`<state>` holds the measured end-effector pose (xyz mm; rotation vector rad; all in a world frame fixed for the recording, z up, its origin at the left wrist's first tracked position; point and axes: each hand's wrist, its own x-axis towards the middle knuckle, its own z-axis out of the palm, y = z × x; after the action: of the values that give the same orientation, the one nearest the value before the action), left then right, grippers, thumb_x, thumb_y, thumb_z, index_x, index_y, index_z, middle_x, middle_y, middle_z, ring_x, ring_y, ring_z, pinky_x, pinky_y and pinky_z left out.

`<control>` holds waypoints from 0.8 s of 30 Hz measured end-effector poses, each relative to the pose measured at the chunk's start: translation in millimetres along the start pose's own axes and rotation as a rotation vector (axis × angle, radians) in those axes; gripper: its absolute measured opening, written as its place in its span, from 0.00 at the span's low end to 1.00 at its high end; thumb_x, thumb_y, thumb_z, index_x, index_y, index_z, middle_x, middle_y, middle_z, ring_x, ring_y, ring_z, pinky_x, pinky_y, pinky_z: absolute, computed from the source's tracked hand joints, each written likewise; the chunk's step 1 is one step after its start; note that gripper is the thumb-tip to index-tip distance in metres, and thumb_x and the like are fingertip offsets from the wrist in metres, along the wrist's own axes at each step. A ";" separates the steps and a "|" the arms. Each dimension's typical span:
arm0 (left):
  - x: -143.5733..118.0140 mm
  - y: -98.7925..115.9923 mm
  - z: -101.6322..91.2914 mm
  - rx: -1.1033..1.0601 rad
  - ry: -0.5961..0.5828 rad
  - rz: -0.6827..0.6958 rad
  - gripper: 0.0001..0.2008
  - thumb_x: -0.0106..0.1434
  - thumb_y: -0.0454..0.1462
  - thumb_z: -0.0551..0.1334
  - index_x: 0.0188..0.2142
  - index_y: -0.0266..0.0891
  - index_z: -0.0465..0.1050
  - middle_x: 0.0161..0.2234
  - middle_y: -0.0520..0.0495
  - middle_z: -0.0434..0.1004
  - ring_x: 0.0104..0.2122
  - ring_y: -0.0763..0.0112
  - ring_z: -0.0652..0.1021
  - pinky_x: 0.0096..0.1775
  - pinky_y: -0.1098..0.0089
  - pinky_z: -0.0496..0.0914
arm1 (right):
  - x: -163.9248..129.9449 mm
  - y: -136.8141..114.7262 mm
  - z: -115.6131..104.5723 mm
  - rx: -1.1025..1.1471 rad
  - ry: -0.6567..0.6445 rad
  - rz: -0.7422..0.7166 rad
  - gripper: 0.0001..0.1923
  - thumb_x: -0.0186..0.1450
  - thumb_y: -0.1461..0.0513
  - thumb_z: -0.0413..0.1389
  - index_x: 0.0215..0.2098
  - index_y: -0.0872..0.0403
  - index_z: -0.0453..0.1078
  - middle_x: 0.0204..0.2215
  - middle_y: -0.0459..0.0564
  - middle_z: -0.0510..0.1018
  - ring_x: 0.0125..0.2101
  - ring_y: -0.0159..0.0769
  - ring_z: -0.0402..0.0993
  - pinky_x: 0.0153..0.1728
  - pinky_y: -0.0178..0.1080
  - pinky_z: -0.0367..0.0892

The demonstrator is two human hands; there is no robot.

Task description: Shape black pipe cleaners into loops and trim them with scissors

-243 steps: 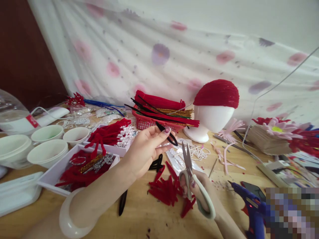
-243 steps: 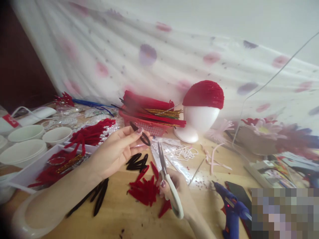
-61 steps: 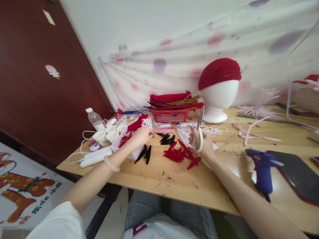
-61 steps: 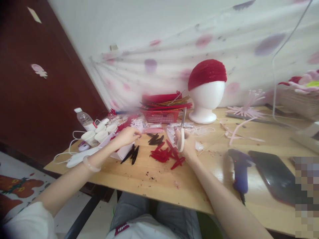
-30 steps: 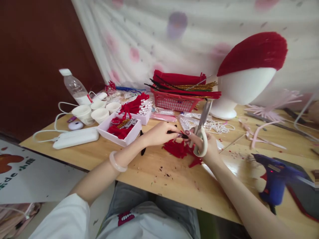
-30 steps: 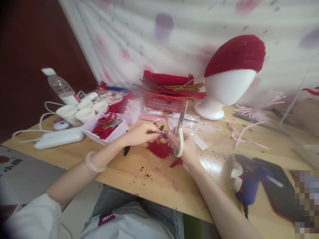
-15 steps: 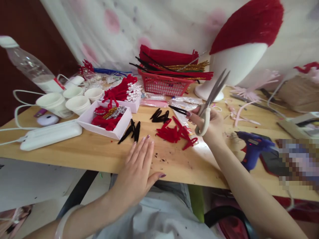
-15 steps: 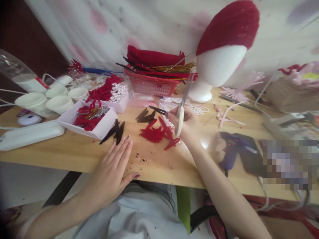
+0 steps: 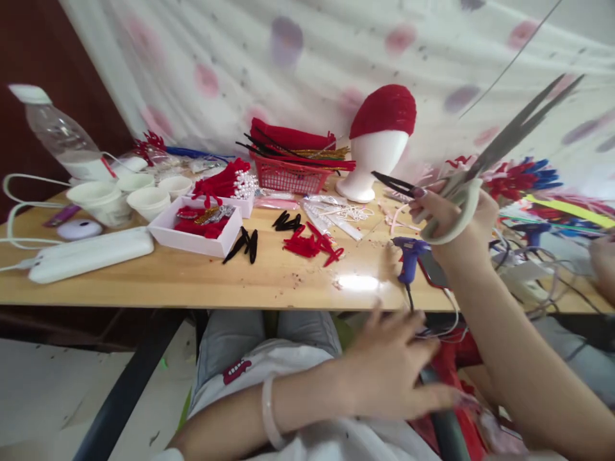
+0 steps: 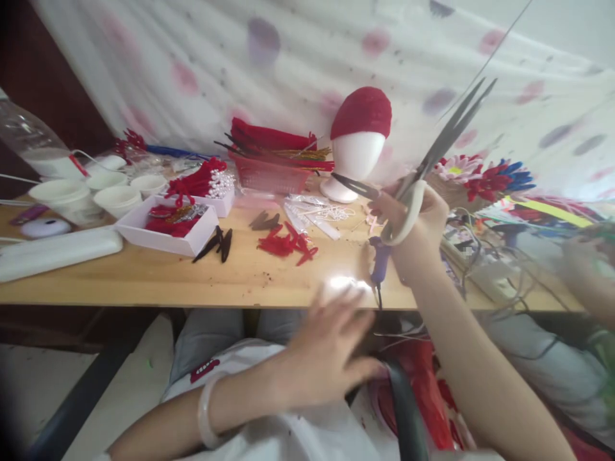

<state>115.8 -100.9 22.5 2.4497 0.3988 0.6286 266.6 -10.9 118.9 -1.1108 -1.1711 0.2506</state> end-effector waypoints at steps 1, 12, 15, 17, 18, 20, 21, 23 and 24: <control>-9.5 -3.4 -6.8 0.097 0.103 -0.090 0.37 0.69 0.57 0.47 0.64 0.31 0.63 0.69 0.33 0.56 0.69 0.49 0.56 0.67 0.45 0.47 | -0.2 -3.8 -5.7 -0.013 0.014 -0.013 0.06 0.51 0.65 0.66 0.23 0.54 0.73 0.18 0.42 0.74 0.19 0.30 0.70 0.22 0.36 0.61; -29.4 -20.3 -6.8 -0.195 -0.424 0.049 0.25 0.73 0.49 0.46 0.50 0.43 0.78 0.58 0.45 0.77 0.62 0.61 0.70 0.67 0.51 0.49 | 11.0 -11.0 17.6 0.072 0.020 -0.095 0.07 0.52 0.65 0.66 0.24 0.54 0.71 0.18 0.44 0.74 0.19 0.31 0.70 0.21 0.36 0.61; -32.8 -18.4 -19.3 -0.350 -0.267 0.043 0.23 0.71 0.52 0.50 0.55 0.45 0.74 0.59 0.49 0.76 0.59 0.66 0.74 0.68 0.53 0.45 | 5.2 -4.6 36.3 0.087 -0.066 -0.080 0.09 0.55 0.64 0.67 0.25 0.52 0.71 0.19 0.43 0.73 0.18 0.32 0.68 0.20 0.36 0.60; -41.8 -32.3 -30.5 -0.015 0.125 -0.209 0.26 0.70 0.51 0.53 0.58 0.38 0.72 0.61 0.38 0.73 0.63 0.57 0.69 0.68 0.47 0.44 | 1.4 0.0 42.3 0.093 -0.094 -0.077 0.08 0.56 0.64 0.67 0.25 0.51 0.72 0.18 0.44 0.73 0.18 0.34 0.69 0.20 0.37 0.60; -44.8 -40.3 -33.0 0.194 0.269 -0.385 0.27 0.70 0.48 0.55 0.59 0.32 0.70 0.63 0.31 0.69 0.65 0.51 0.65 0.66 0.42 0.46 | 0.5 2.0 43.8 0.101 -0.100 -0.076 0.08 0.56 0.65 0.67 0.25 0.51 0.72 0.19 0.44 0.74 0.19 0.34 0.70 0.21 0.37 0.61; -43.2 -50.6 -30.0 0.425 0.354 -0.644 0.29 0.68 0.48 0.58 0.58 0.26 0.70 0.60 0.24 0.71 0.62 0.41 0.69 0.61 0.39 0.59 | 1.3 4.8 45.4 0.121 -0.082 -0.080 0.08 0.56 0.66 0.66 0.25 0.51 0.72 0.19 0.45 0.75 0.20 0.34 0.71 0.21 0.38 0.62; -38.3 -50.8 -25.7 0.412 0.271 -0.605 0.30 0.67 0.50 0.58 0.56 0.25 0.73 0.56 0.25 0.75 0.58 0.42 0.73 0.57 0.44 0.67 | 2.8 5.7 46.1 0.122 -0.064 -0.080 0.08 0.56 0.67 0.66 0.25 0.52 0.72 0.19 0.44 0.75 0.20 0.34 0.72 0.21 0.37 0.63; -24.9 -41.6 -20.0 0.200 -0.042 -0.257 0.27 0.65 0.55 0.56 0.48 0.38 0.81 0.47 0.40 0.84 0.50 0.56 0.81 0.46 0.65 0.77 | 6.9 6.4 47.6 0.116 -0.026 -0.073 0.08 0.55 0.67 0.66 0.24 0.52 0.71 0.17 0.42 0.74 0.19 0.32 0.71 0.19 0.36 0.63; -19.6 -33.8 -21.9 0.031 -0.196 -0.041 0.26 0.66 0.57 0.53 0.42 0.46 0.83 0.45 0.48 0.86 0.48 0.64 0.82 0.42 0.74 0.76 | 9.0 6.5 48.2 0.117 -0.010 -0.068 0.08 0.54 0.68 0.65 0.24 0.53 0.71 0.16 0.41 0.74 0.18 0.31 0.71 0.18 0.35 0.62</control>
<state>83.2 -72.1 11.5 2.4976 0.3815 0.3627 233.0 25.3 117.4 -0.9669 -1.1861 0.2695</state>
